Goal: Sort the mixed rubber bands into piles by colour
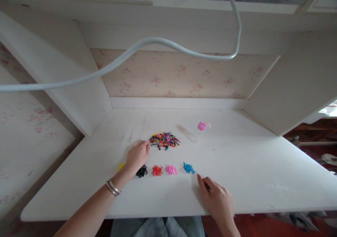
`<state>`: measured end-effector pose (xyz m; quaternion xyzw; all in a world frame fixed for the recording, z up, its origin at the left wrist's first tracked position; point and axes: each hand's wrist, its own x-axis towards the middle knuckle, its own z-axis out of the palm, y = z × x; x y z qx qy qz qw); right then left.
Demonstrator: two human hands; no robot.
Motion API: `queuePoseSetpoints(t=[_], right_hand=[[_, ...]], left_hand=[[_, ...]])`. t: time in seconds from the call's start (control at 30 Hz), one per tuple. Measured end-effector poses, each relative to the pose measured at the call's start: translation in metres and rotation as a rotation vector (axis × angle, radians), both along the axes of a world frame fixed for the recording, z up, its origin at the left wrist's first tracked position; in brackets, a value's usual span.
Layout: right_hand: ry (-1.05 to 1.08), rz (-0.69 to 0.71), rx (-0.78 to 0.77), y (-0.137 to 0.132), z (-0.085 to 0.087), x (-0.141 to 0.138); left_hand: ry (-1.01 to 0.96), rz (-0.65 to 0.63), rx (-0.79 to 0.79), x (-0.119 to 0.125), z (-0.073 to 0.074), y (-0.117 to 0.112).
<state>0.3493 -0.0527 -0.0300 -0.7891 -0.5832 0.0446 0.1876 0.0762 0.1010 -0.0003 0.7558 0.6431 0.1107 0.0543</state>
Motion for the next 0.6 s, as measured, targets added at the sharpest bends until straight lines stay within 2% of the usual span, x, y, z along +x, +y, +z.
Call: queuePoseSetpoints(t=[0.6], right_hand=[[-0.035,-0.005,-0.016,0.000,0.001,-0.001]], left_hand=[[-0.095,0.020,-0.009,-0.013,0.002,0.005]])
